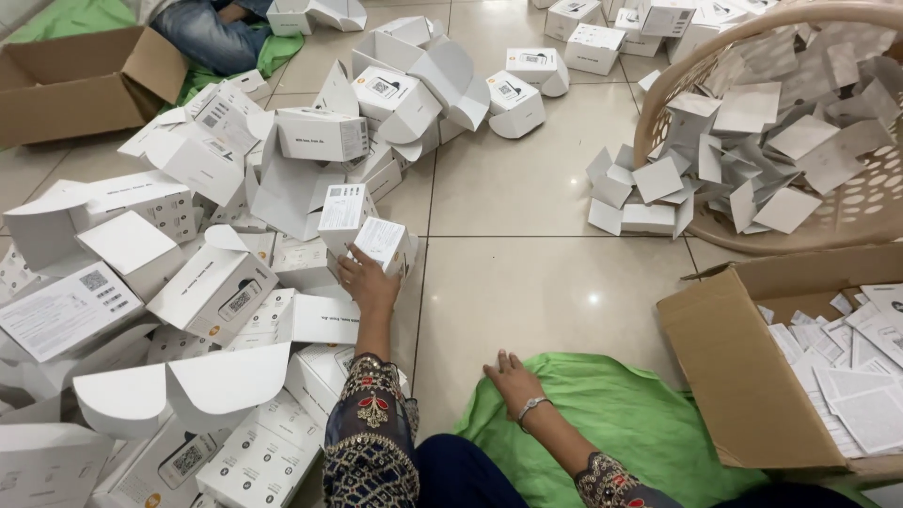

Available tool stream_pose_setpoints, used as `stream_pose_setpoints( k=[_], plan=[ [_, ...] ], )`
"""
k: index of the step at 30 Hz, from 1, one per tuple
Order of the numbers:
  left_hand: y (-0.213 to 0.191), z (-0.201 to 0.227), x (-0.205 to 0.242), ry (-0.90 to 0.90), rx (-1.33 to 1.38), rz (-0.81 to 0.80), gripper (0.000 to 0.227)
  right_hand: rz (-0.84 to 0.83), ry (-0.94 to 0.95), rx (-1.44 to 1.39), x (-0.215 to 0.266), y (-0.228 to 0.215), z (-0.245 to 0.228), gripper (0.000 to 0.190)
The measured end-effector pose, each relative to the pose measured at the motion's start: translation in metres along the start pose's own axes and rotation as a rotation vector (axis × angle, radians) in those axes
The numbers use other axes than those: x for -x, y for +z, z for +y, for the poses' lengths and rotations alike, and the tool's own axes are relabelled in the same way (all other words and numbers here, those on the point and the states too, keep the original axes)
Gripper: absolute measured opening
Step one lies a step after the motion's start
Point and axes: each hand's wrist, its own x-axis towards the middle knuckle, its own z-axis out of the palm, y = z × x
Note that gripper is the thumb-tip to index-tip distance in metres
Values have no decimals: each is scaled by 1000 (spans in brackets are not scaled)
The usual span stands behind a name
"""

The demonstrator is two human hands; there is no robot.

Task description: The person inserts the manual and device into small white product boxes and closes them.

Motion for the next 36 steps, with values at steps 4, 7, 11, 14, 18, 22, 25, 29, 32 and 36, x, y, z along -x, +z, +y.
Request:
stream_pose_setpoints(
  k=[4,7,11,14,18,22,25,29,32,36],
  plan=[
    [28,14,8,47,-134,14,104,-29,9,4,3,-1,3,118],
    [16,62,47,244,31,292,93,-15,13,-42,9,-14,5,117],
    [-33,122,136,226,589,319,78,-15,0,-125,26,-20,15,112],
    [-33,129,178,73,1136,-25,68,23,-69,-160,39,-22,28,101],
    [-41,113,211,-223,1469,-510,61,336,-158,-1147,59,13,54,64],
    [-4,110,204,-185,1332,-456,60,522,178,-2076,112,40,97,50],
    [9,123,207,-151,1252,-432,61,559,407,-2355,161,11,90,54],
    [29,137,217,-1,928,-412,61,485,423,-2259,209,-20,80,66],
    [75,129,213,21,956,-520,63,479,266,-2273,220,-36,75,73],
    [63,130,218,-69,947,-698,68,619,136,-2139,224,-49,72,68]
  ],
)
